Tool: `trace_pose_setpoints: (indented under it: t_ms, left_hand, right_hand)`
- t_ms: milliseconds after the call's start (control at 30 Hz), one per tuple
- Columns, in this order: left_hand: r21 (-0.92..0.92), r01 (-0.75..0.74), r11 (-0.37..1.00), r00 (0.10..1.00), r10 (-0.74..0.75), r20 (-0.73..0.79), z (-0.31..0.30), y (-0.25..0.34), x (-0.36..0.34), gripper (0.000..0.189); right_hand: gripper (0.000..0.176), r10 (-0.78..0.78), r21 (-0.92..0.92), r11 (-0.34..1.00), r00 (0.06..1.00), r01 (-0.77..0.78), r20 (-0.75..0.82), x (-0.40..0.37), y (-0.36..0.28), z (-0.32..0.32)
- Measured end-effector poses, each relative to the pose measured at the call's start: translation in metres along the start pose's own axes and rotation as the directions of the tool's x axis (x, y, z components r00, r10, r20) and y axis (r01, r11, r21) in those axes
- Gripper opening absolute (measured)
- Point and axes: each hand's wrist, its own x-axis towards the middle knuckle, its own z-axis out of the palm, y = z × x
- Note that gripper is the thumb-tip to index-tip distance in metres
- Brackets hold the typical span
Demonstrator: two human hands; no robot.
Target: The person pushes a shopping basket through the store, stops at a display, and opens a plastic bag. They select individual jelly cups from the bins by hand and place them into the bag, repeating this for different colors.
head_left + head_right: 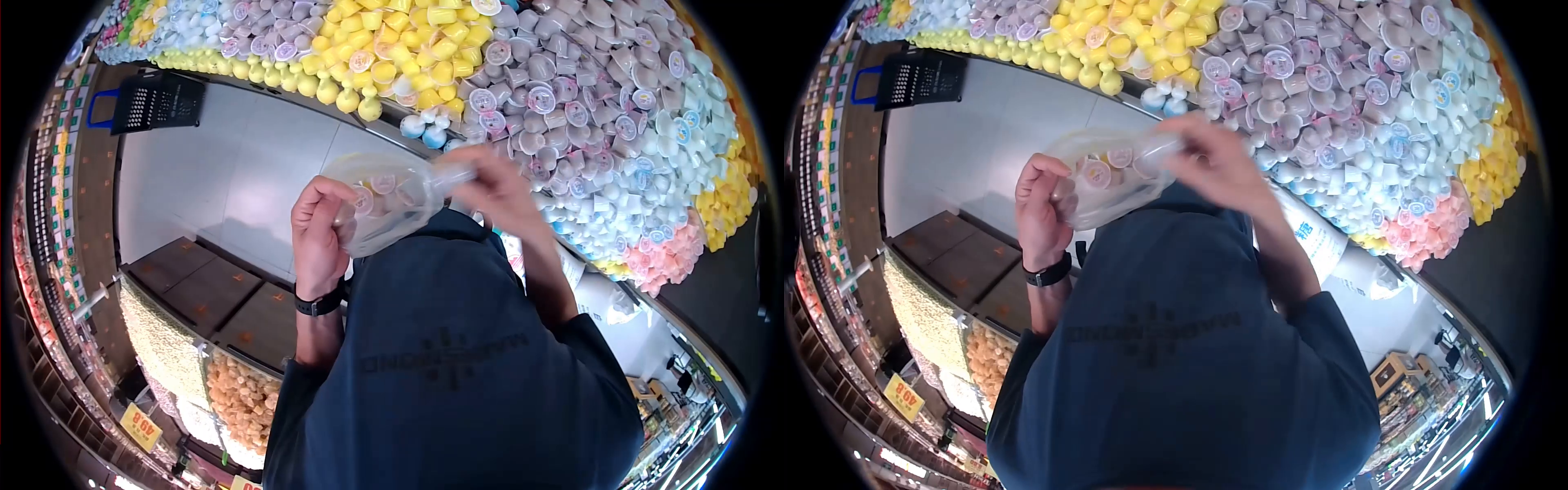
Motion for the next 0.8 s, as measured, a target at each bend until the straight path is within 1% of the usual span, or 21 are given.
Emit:
trace_pose_setpoints:
  t_ms: [33,67,133,167,200,233,267,300,367,500,567,600,667,700,767,800]
  left_hand:
    - [0.058,0.005,0.998,1.000,-0.003,-0.027,0.006,0.003,0.002,0.014]
    - [0.063,0.005,0.998,1.000,-0.004,-0.016,0.003,0.005,0.001,0.014]
    - [0.055,0.069,0.996,0.998,-0.069,0.012,-0.007,0.007,-0.001,0.013]
    - [0.044,0.053,0.998,0.998,-0.055,0.042,-0.006,0.008,-0.001,0.013]
    - [0.065,0.061,0.996,0.998,-0.059,-0.036,-0.003,0.009,-0.002,0.015]
    - [0.082,0.074,0.994,0.991,-0.064,-0.115,-0.002,0.009,-0.003,0.016]
    - [0.079,0.053,0.995,0.993,-0.044,-0.110,-0.005,0.008,-0.003,0.016]
    - [0.068,0.042,0.997,0.995,-0.036,-0.088,-0.007,0.010,-0.003,0.016]
    - [0.044,0.031,0.999,0.998,-0.028,-0.056,-0.012,0.011,-0.003,0.016]
    - [-0.009,0.055,0.998,0.998,-0.055,-0.041,-0.030,0.018,-0.004,0.017]
    - [-0.014,0.056,0.998,0.998,-0.057,-0.041,-0.042,0.025,-0.004,0.018]
    - [-0.021,0.052,0.998,0.998,-0.053,-0.035,-0.048,0.028,-0.003,0.018]
    - [0.006,0.076,0.997,0.995,-0.075,-0.073,-0.058,0.033,-0.002,0.018]
    - [0.003,0.075,0.997,0.995,-0.075,-0.068,-0.061,0.034,-0.003,0.018]
    - [-0.004,0.100,0.995,0.993,-0.101,-0.061,-0.071,0.040,-0.004,0.018]
    - [-0.011,0.098,0.995,0.994,-0.098,-0.054,-0.079,0.042,-0.002,0.018]
  right_hand:
    - [0.031,-0.033,-0.136,0.989,0.990,0.052,0.135,0.011,0.002,0.021]
    - [0.033,-0.001,-0.067,0.998,0.980,0.015,0.200,0.017,0.016,0.044]
    - [0.038,0.121,-0.187,0.980,0.957,-0.072,0.262,0.031,0.050,0.075]
    - [0.036,0.068,-0.191,0.981,0.969,-0.022,0.238,0.035,0.065,0.088]
    - [0.035,0.015,-0.202,0.979,0.977,0.028,0.211,0.036,0.071,0.096]
    - [0.034,-0.004,-0.174,0.983,0.966,0.051,0.259,0.040,0.066,0.100]
    - [0.033,-0.019,-0.145,0.987,0.951,0.067,0.310,0.043,0.061,0.100]
    - [0.033,-0.014,-0.173,0.983,0.955,0.068,0.295,0.045,0.055,0.099]
    - [0.030,-0.013,-0.165,0.983,0.922,0.083,0.388,0.049,0.045,0.095]
    - [0.024,0.024,-0.227,0.971,0.922,0.070,0.387,0.054,0.049,0.095]
    - [0.022,0.082,-0.180,0.983,0.951,-0.028,0.299,0.055,0.044,0.091]
    - [0.022,0.082,-0.190,0.981,0.952,-0.025,0.296,0.059,0.042,0.090]
    - [0.023,0.048,-0.233,0.972,0.979,0.000,0.200,0.063,0.036,0.081]
    - [0.021,-0.040,-0.251,0.966,0.994,0.064,0.100,0.065,0.032,0.072]
    - [0.020,-0.041,-0.242,0.970,0.997,0.022,-0.072,0.075,0.036,0.056]
    - [0.019,-0.065,-0.297,0.955,0.987,0.019,-0.145,0.081,0.022,0.048]
